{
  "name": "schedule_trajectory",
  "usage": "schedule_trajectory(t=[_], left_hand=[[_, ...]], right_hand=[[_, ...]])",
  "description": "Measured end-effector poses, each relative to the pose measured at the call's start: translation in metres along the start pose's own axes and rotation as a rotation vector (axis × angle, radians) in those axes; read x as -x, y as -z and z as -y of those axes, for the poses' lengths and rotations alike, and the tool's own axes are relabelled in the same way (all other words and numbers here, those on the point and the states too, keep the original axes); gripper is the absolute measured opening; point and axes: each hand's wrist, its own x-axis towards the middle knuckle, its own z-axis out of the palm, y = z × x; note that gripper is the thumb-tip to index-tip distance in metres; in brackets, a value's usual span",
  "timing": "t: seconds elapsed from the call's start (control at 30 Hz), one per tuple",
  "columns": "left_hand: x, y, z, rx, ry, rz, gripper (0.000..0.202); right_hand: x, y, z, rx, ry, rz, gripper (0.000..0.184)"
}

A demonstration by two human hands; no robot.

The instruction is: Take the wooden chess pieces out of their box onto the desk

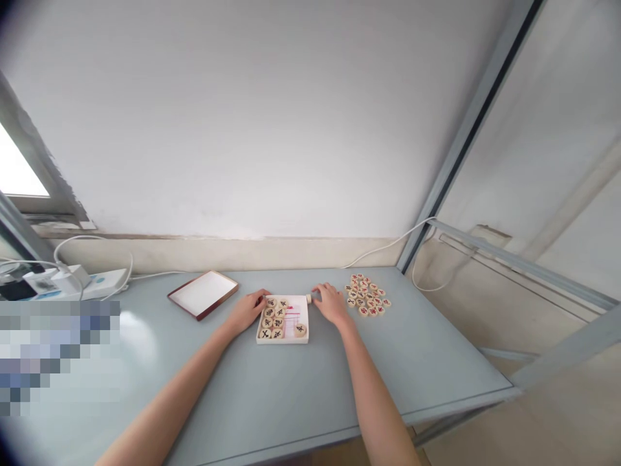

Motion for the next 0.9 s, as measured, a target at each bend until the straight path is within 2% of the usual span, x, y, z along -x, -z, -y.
schedule_trajectory(t=[0.17, 0.3, 0.47, 0.6, 0.67, 0.73, 0.8, 0.9], left_hand=[[-0.001, -0.001, 0.002, 0.001, -0.006, -0.003, 0.028], [-0.001, -0.003, 0.006, -0.006, -0.038, -0.013, 0.028], [-0.002, -0.003, 0.007, -0.022, -0.039, -0.016, 0.028], [-0.001, -0.001, 0.004, -0.021, -0.018, 0.004, 0.029], [0.000, -0.001, 0.003, -0.019, -0.013, 0.007, 0.030], [-0.001, -0.001, 0.003, -0.020, -0.019, 0.002, 0.031], [-0.001, -0.002, 0.003, -0.026, -0.024, -0.007, 0.032], [-0.001, -0.003, 0.004, -0.049, -0.028, -0.015, 0.032]], right_hand=[[0.001, 0.000, 0.007, -0.123, 0.148, 0.017, 0.026], [-0.002, -0.001, 0.006, -0.355, 0.199, 0.155, 0.027], [-0.007, -0.004, -0.007, -0.550, 0.142, 0.239, 0.040], [-0.009, -0.007, -0.018, -0.712, 0.091, 0.381, 0.047], [-0.010, -0.009, -0.020, -0.739, 0.066, 0.412, 0.048], [-0.011, -0.009, -0.022, -0.705, 0.050, 0.362, 0.044], [-0.011, -0.006, -0.024, -0.596, 0.039, 0.227, 0.038], [-0.009, 0.004, -0.029, -0.320, 0.030, 0.014, 0.025]])
